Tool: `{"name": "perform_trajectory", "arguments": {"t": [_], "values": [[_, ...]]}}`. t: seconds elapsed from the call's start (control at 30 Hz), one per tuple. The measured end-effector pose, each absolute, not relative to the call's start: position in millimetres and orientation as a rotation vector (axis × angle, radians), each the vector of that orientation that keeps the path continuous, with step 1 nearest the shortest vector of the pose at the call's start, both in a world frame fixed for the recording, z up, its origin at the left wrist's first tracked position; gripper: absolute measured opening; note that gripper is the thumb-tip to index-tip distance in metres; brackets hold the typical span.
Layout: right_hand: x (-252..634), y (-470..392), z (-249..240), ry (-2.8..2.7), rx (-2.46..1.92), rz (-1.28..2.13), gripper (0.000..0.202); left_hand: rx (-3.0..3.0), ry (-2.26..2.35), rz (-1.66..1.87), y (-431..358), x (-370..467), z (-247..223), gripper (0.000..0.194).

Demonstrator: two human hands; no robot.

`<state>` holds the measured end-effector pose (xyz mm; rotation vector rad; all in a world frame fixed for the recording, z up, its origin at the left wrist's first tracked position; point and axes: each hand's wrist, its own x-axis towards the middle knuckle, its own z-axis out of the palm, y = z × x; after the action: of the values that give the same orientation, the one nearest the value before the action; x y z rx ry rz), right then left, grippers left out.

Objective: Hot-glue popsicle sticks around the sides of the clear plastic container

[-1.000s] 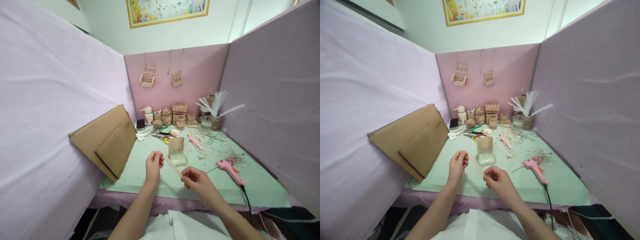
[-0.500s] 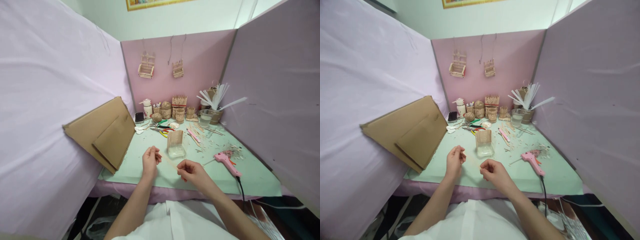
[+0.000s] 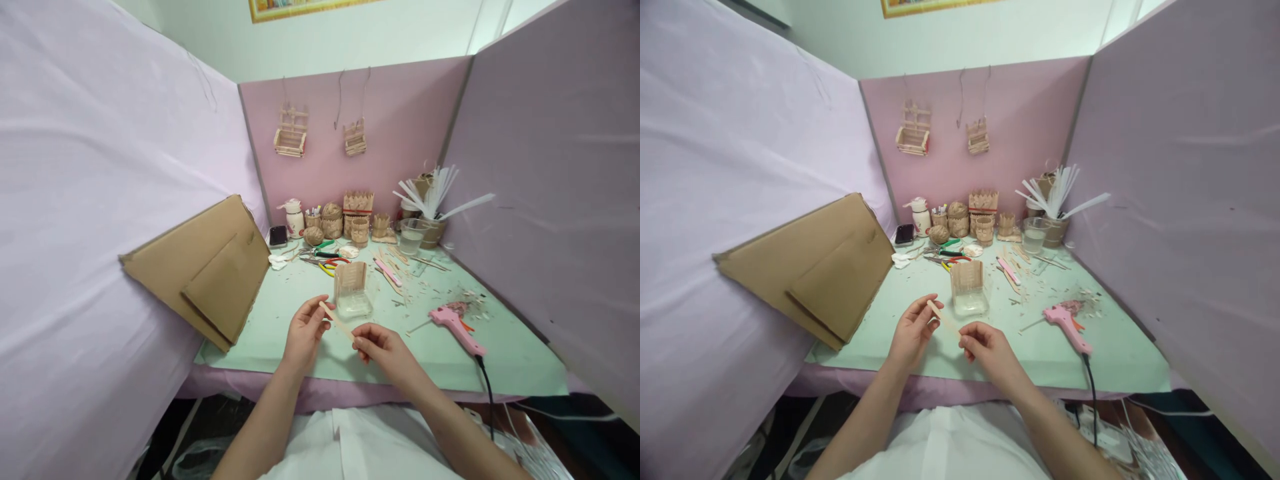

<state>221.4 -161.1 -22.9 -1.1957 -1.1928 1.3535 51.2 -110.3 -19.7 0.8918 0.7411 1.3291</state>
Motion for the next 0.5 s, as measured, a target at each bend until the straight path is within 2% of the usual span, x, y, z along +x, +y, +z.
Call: {"name": "perform_trajectory", "arguments": {"t": [0.2,0.37,0.5], "values": [[216,-165,-30,-1.392,-1.127,1.320,0.025,0.893,0.735,1.377,-112,50,-24,0.032],[218,-165,-39,-1.604,-1.245,0.838,0.024,1.104,0.877,1.313,-95,41,-27,0.029],[231,-158,-51,-1.682,-1.302,0.556,0.021,1.324,1.215,1.453,-16,25,-1,0.017]]}}
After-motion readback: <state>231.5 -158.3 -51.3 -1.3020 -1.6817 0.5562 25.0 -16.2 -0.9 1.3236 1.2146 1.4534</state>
